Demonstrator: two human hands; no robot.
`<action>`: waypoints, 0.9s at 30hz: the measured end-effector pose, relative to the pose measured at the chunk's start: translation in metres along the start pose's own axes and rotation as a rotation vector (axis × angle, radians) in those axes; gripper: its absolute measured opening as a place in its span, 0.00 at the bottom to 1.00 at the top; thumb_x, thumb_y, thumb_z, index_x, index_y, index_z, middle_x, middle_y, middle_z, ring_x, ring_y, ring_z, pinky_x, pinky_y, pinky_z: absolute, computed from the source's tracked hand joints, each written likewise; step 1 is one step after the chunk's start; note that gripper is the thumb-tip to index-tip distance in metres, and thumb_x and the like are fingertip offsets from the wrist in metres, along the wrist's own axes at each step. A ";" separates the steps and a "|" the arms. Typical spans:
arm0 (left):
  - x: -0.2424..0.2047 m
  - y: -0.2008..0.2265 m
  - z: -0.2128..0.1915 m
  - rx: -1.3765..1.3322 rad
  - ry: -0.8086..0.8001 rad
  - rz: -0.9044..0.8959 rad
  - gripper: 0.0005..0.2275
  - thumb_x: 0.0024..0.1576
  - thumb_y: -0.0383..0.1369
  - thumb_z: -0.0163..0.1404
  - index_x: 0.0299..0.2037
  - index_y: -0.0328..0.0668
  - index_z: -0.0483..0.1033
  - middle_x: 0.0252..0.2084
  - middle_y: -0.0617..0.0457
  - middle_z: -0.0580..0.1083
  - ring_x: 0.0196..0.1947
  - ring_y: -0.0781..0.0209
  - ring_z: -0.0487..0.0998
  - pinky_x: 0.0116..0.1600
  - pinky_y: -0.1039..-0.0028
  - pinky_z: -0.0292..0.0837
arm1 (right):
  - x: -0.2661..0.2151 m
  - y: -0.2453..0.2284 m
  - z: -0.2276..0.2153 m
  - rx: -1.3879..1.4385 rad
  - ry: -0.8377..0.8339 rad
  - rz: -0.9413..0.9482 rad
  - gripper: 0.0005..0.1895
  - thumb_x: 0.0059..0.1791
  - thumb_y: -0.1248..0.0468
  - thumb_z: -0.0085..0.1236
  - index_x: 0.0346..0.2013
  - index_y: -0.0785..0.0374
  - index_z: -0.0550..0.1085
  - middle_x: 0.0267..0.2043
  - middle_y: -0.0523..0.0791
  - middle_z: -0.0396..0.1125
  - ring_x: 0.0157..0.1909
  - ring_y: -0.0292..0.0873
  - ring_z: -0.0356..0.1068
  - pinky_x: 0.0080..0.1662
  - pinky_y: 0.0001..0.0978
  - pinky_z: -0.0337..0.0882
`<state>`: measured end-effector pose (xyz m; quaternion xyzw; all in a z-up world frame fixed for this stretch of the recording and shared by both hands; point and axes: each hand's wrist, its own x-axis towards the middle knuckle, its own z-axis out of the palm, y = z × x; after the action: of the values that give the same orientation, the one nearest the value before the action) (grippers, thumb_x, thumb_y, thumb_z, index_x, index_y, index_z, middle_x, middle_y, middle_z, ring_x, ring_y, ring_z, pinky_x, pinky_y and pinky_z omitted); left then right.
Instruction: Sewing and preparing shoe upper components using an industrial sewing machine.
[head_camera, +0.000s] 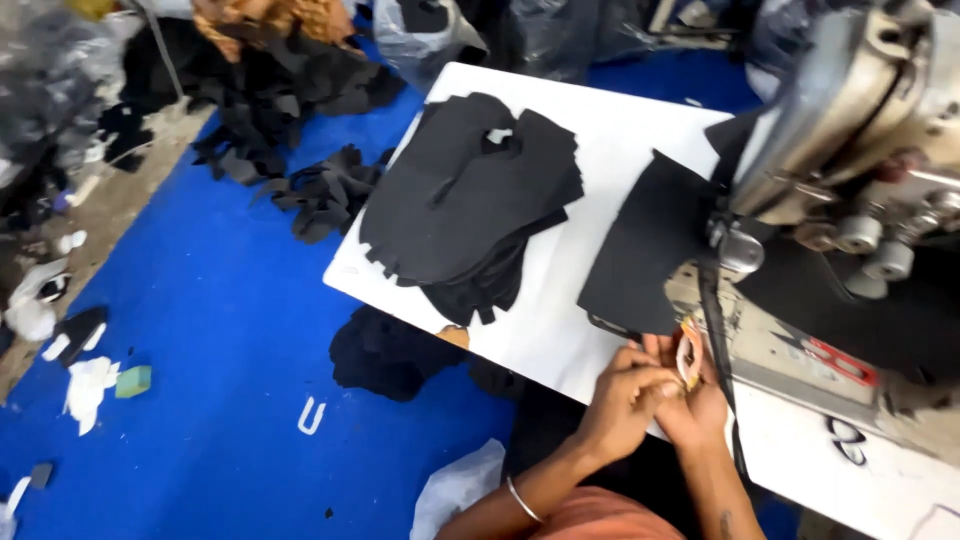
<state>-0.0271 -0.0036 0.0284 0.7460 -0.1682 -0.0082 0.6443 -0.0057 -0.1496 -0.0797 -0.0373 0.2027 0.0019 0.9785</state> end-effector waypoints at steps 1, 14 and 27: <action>0.001 0.001 0.000 -0.005 0.000 -0.033 0.06 0.60 0.25 0.56 0.46 0.37 0.82 0.46 0.49 0.72 0.40 0.58 0.75 0.43 0.72 0.73 | 0.002 -0.001 -0.005 -0.038 0.036 0.001 0.18 0.61 0.56 0.39 0.54 0.57 0.77 0.56 0.50 0.72 0.63 0.54 0.68 0.67 0.58 0.62; 0.016 0.030 -0.018 0.029 -0.028 -0.052 0.07 0.60 0.28 0.56 0.45 0.35 0.81 0.39 0.49 0.74 0.38 0.58 0.76 0.43 0.73 0.72 | -0.014 0.012 0.042 0.093 -0.209 0.107 0.18 0.62 0.55 0.42 0.56 0.62 0.76 0.52 0.56 0.71 0.59 0.61 0.68 0.68 0.60 0.61; 0.011 0.030 -0.011 0.176 -0.045 -0.014 0.08 0.61 0.26 0.52 0.48 0.34 0.80 0.40 0.43 0.77 0.38 0.51 0.82 0.43 0.68 0.76 | -0.025 0.015 0.052 0.141 -0.295 0.220 0.25 0.60 0.53 0.39 0.44 0.69 0.79 0.47 0.58 0.73 0.64 0.65 0.66 0.72 0.67 0.52</action>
<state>-0.0216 0.0009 0.0618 0.8006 -0.1774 -0.0148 0.5722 -0.0088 -0.1305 -0.0233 0.0543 0.0596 0.0999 0.9917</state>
